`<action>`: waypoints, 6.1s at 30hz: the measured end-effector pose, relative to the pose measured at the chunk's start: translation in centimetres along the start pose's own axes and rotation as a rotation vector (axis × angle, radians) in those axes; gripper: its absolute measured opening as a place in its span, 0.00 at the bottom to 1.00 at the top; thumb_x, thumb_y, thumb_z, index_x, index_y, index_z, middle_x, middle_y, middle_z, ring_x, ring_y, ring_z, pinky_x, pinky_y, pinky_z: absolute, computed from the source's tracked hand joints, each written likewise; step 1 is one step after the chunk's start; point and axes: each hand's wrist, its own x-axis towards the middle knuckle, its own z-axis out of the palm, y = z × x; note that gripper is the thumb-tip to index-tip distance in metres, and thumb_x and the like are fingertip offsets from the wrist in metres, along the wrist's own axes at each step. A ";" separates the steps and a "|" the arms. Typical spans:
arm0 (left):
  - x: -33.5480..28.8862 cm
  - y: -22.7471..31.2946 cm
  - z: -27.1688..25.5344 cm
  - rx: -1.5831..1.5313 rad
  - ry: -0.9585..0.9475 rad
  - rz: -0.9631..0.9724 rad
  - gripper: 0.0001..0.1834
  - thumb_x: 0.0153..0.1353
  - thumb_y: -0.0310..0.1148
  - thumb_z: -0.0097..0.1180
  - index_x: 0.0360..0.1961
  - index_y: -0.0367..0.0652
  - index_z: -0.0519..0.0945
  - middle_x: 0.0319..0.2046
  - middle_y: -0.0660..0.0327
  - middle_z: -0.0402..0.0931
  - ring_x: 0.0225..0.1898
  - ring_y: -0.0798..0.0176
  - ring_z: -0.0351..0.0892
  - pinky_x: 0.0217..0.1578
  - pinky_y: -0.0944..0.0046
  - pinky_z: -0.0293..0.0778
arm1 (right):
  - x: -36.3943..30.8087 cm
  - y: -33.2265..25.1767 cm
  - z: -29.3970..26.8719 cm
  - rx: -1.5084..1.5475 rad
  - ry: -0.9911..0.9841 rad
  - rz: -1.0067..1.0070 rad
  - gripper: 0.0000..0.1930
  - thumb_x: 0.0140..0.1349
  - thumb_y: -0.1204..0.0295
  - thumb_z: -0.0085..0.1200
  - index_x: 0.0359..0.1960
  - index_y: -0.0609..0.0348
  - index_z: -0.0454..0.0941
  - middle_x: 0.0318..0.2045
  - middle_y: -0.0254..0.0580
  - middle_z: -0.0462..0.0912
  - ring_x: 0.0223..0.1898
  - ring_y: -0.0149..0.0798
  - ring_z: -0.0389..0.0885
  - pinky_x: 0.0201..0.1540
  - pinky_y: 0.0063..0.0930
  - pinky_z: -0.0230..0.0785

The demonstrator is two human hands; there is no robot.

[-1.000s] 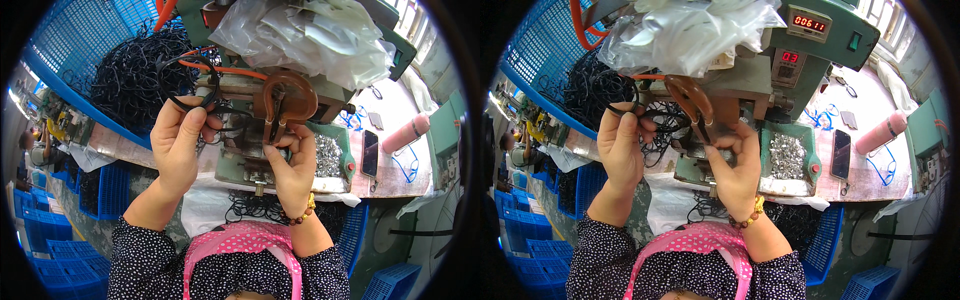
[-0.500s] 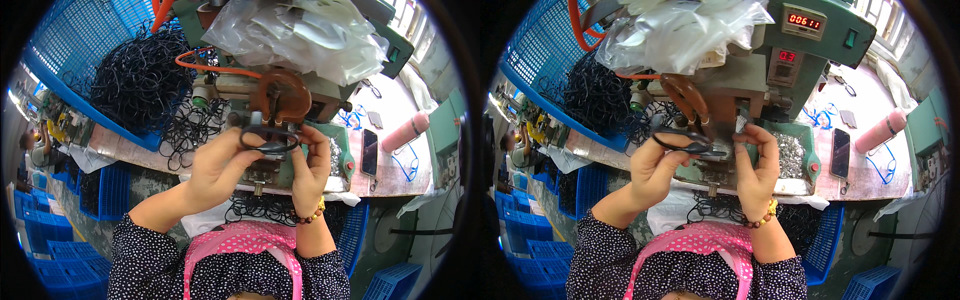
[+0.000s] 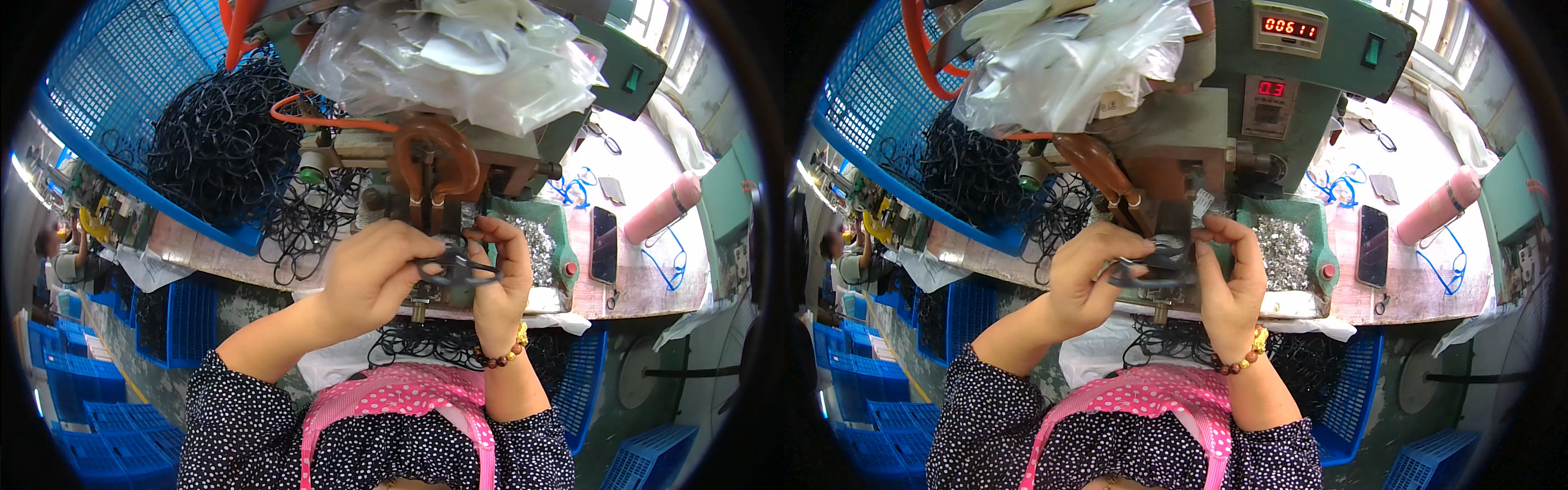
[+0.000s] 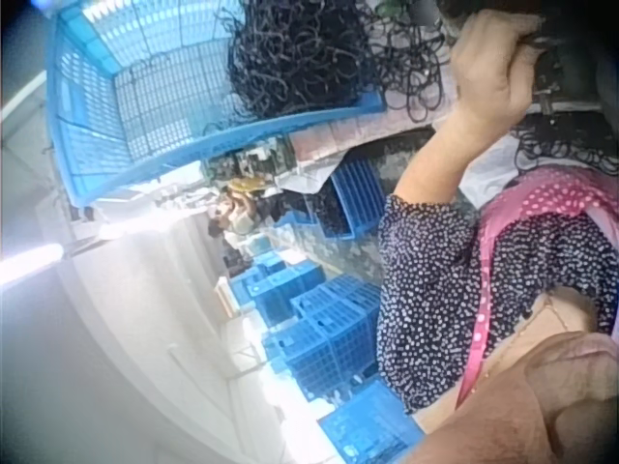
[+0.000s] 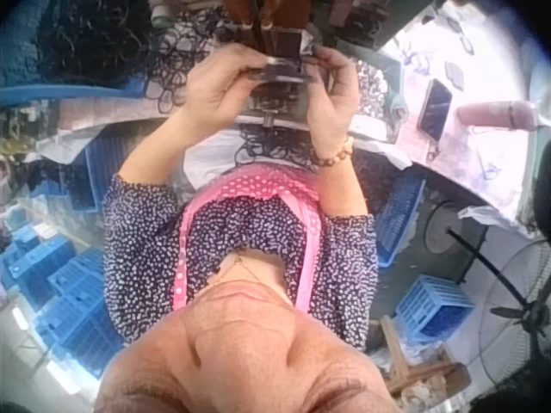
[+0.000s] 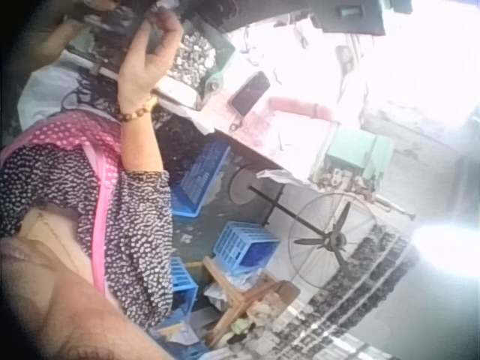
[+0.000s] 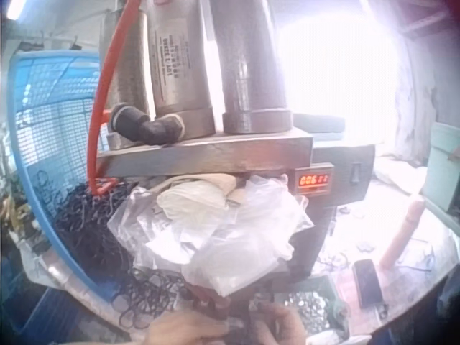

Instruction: The person repeatedly picks black cables from a blue basket, places them into a press machine, and attaches small metal connectors to the cable ends. The finished cables are placed on the table beside the machine.

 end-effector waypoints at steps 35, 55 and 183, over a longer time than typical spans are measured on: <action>-1.8 0.0 0.7 -0.234 0.120 -0.196 0.09 0.72 0.21 0.48 0.50 0.33 0.75 0.37 0.56 0.81 0.32 0.67 0.80 0.34 0.68 0.76 | -1.3 0.4 -0.8 0.017 -0.006 0.041 0.13 0.67 0.84 0.54 0.53 0.67 0.75 0.46 0.42 0.82 0.50 0.32 0.80 0.56 0.25 0.70; -2.4 -1.5 2.2 0.015 -0.015 0.192 0.26 0.47 0.22 0.62 0.52 0.38 0.78 0.37 0.49 0.81 0.32 0.45 0.82 0.29 0.52 0.78 | -3.3 3.2 0.5 0.208 -0.012 0.315 0.11 0.67 0.82 0.54 0.50 0.66 0.76 0.43 0.39 0.81 0.45 0.30 0.77 0.52 0.24 0.70; -9.3 -10.9 -3.1 0.683 0.244 -0.266 0.09 0.57 0.22 0.58 0.40 0.41 0.80 0.34 0.56 0.76 0.38 0.49 0.74 0.40 0.53 0.69 | -1.0 5.0 -8.0 -0.912 0.227 -0.367 0.06 0.61 0.81 0.60 0.38 0.60 0.81 0.35 0.43 0.84 0.41 0.50 0.81 0.55 0.43 0.70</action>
